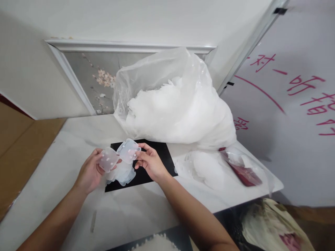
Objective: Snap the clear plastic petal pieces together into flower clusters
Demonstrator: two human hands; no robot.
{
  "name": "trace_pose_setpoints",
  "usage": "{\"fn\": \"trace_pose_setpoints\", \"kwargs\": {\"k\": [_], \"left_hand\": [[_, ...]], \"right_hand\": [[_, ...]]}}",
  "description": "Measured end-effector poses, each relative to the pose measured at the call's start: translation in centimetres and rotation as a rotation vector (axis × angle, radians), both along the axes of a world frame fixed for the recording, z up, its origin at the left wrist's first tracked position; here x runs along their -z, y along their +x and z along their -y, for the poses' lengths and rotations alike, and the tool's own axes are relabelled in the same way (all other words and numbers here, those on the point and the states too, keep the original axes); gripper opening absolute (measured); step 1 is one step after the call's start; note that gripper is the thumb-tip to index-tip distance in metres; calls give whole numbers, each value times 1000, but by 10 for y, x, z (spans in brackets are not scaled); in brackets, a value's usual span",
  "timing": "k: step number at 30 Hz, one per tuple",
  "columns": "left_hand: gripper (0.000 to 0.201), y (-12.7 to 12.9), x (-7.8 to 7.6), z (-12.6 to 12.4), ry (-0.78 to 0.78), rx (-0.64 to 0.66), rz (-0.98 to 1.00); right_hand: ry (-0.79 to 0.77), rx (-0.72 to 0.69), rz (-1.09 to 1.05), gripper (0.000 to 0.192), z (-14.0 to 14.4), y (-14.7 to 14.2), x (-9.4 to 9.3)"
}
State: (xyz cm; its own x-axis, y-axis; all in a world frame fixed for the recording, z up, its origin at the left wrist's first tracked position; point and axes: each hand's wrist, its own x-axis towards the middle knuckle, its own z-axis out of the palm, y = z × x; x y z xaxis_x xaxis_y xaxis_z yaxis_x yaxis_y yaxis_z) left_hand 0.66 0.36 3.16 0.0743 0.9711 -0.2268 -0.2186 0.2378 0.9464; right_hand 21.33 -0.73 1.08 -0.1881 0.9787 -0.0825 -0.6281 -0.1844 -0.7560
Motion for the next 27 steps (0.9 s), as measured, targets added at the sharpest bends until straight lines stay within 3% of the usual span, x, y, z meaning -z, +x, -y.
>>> {"fn": "trace_pose_setpoints", "kwargs": {"k": [5, 9, 13, 16, 21, 27], "left_hand": [[44, 6, -10, 4, -172, 116, 39], [43, 8, -10, 8, -151, 247, 73], [46, 9, -4, 11, -89, 267, 16], [47, 8, 0, 12, -13, 178, -50], [37, 7, 5, 11, 80, 128, -102], [34, 4, 8, 10, 131, 154, -192]], "right_hand": [[84, 102, 73, 25, 0, 0, 5], [281, 123, 285, 9, 3, 1, 6], [410, 53, 490, 14, 8, 0, 4], [407, 36, 395, 12, 8, -3, 5], [304, 97, 125, 43, 4, -8, 11], [297, 94, 138, 49, 4, -9, 11]]}}
